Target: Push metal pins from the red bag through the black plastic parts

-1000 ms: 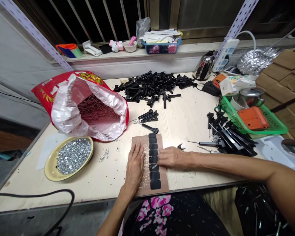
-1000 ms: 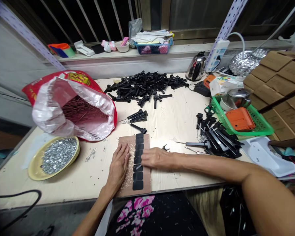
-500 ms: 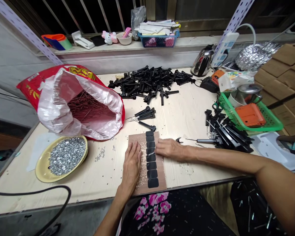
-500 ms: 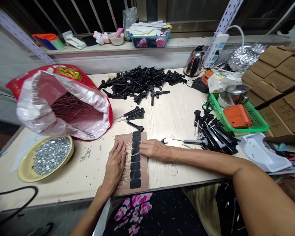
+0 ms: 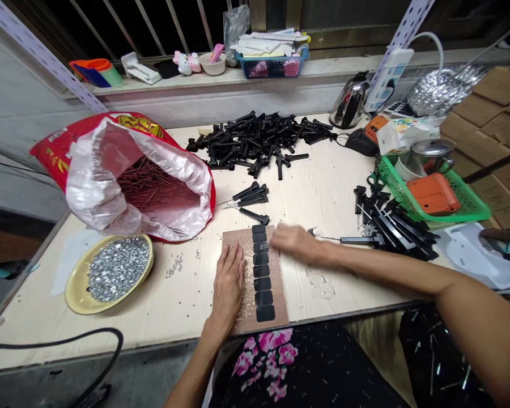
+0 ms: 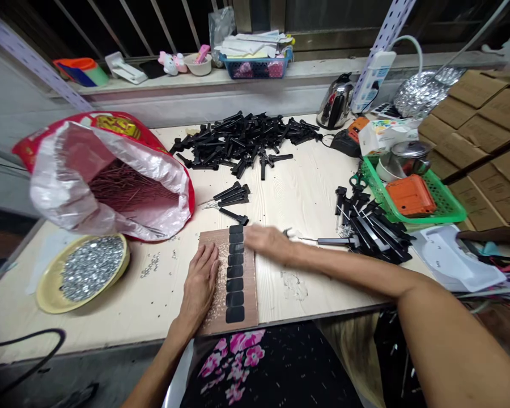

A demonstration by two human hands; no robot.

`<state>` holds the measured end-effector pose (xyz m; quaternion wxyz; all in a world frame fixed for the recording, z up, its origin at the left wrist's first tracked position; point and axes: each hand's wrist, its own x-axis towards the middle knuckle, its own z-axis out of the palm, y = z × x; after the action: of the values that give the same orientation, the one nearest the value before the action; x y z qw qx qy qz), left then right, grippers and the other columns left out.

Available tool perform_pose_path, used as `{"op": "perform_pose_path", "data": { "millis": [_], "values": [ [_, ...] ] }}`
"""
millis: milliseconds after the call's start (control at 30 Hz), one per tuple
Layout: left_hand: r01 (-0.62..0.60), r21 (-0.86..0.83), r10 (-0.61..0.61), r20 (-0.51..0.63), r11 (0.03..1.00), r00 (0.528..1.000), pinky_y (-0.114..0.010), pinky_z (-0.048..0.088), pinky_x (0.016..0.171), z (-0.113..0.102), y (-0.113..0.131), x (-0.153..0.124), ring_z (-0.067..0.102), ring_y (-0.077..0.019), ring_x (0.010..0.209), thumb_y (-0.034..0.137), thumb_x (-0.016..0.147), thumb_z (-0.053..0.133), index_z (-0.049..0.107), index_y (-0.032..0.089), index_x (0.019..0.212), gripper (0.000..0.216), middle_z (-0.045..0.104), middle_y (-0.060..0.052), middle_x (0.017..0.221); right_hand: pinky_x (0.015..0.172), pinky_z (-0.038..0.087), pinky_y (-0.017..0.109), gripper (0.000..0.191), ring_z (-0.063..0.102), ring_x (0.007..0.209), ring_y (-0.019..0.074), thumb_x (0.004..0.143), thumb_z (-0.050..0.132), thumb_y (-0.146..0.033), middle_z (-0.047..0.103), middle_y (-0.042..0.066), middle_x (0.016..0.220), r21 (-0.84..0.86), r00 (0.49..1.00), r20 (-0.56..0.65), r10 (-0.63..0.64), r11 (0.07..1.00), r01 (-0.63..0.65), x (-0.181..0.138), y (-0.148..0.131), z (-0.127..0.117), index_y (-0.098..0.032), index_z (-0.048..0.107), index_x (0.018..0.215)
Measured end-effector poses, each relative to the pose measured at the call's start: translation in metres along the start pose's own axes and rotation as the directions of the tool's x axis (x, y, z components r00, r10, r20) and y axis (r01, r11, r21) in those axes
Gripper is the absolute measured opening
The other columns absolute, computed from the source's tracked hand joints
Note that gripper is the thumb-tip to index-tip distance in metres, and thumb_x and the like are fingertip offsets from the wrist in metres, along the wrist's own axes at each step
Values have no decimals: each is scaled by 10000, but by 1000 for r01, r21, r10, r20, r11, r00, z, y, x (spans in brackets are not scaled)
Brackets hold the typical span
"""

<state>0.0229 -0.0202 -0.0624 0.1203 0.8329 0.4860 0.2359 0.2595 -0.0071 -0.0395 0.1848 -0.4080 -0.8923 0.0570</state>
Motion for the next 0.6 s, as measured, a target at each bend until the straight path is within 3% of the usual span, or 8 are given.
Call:
{"op": "perform_pose_path", "data": {
  "millis": [67,100,233,300,367,433,500,600],
  "values": [
    [-1,-7,1,-5,1000,1000,-450,355,1090,0,0,0,310,-237,1364,252,941,378,520,81,1280,406,507,-134,1365,567,429,230,298,442,695,121,969,320,-126,528,-3,704,33,990,49,-130,991,129,-4,-5,1,-156,571,812],
    [2,-11,-2,-8,1000,1000,-450,354,1090,0,0,1,311,-238,1364,253,939,381,522,84,1280,406,509,-135,1363,561,428,227,292,443,692,119,968,324,-125,527,-4,703,34,991,51,-122,992,120,-6,-6,1,-156,572,817],
    [18,-27,-18,-9,999,1000,-460,351,1091,0,0,1,311,-244,1365,258,935,389,523,103,1285,406,502,-128,1371,536,411,225,255,451,693,127,952,371,-119,533,22,713,-10,995,-41,94,995,-95,-11,-15,1,-136,576,800],
    [22,-27,-22,-4,999,1000,-460,361,1086,0,-1,0,316,-243,1362,254,935,386,521,106,1287,405,502,-125,1371,529,400,218,256,459,692,124,942,374,-83,540,13,713,31,997,6,-76,997,76,-12,-19,3,-143,586,811],
    [26,-19,-26,-9,999,1000,-457,366,1084,1,-2,-1,317,-239,1362,246,935,382,517,114,1291,403,499,-118,1375,542,406,216,245,473,691,121,945,390,-95,556,7,719,59,995,0,-97,994,97,-14,-16,2,-150,603,835],
    [27,-15,-28,-20,1000,999,-457,365,1085,2,-4,-2,313,-234,1364,241,934,386,508,137,1303,402,492,-102,1384,577,423,226,209,500,724,127,947,424,-145,585,20,765,66,994,-71,84,995,-80,-17,-2,-4,-150,620,875],
    [29,-21,-30,-30,999,999,-457,369,1083,4,-7,-3,314,-232,1365,242,930,397,502,161,1310,403,494,-88,1385,617,429,247,183,524,785,146,940,456,-188,607,43,832,51,944,-128,304,953,-300,-24,19,-14,-152,632,907],
    [29,-29,-30,-37,999,999,-453,391,1068,6,-11,-5,329,-239,1357,238,926,404,510,164,1303,399,504,-90,1375,639,389,274,175,532,804,173,917,496,-216,618,40,817,-90,890,-75,450,885,-456,-38,47,-30,-187,654,849]
  ]
}}
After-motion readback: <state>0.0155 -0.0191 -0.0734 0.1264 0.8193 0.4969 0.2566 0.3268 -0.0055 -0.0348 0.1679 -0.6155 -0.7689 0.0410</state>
